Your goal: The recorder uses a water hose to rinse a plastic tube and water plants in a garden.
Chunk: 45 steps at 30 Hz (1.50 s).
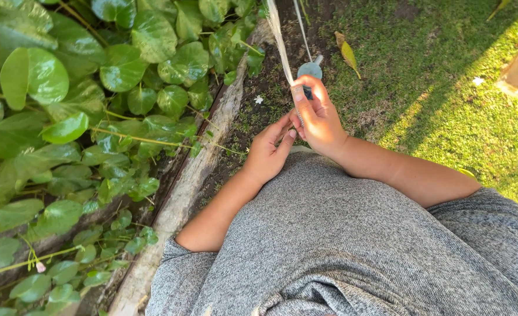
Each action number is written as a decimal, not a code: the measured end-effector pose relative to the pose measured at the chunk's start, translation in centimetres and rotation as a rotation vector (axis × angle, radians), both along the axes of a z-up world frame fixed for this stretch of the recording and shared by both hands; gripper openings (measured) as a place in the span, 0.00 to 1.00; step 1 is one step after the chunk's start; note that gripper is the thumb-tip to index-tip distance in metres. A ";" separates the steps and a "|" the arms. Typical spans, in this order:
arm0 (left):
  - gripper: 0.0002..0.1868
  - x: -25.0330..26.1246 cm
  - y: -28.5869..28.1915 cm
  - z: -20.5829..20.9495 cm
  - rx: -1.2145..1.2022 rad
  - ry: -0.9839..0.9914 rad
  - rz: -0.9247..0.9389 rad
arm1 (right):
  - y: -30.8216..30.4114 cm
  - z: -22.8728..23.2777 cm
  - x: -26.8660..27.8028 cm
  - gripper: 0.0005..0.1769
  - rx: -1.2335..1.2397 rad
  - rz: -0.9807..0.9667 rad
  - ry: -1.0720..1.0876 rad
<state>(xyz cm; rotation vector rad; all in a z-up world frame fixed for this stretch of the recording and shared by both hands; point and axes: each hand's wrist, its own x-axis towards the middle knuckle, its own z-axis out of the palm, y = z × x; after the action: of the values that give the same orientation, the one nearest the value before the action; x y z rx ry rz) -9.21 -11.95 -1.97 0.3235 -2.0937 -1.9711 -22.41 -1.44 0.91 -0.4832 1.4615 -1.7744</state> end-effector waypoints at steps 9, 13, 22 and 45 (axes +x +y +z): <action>0.25 2.7 -1.8 0.9 -0.050 -0.056 0.140 | -3.4 0.0 1.5 0.16 -0.010 0.168 -0.011; 0.25 4.3 -3.0 0.3 -0.020 -0.085 0.198 | -5.6 -0.4 2.5 0.15 -0.002 0.231 -0.061; 0.27 7.7 -6.5 -1.6 0.065 0.005 0.267 | -10.2 0.3 5.5 0.14 0.042 0.358 0.002; 0.23 -5.4 -1.2 -3.3 0.200 0.015 0.126 | -1.7 1.3 -6.4 0.13 0.030 0.095 -0.054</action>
<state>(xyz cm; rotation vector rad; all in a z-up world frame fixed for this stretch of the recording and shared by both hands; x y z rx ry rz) -14.60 -13.19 -5.31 0.4650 -1.8225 -2.1030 -28.81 -3.16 2.24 -0.4780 1.4036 -1.6762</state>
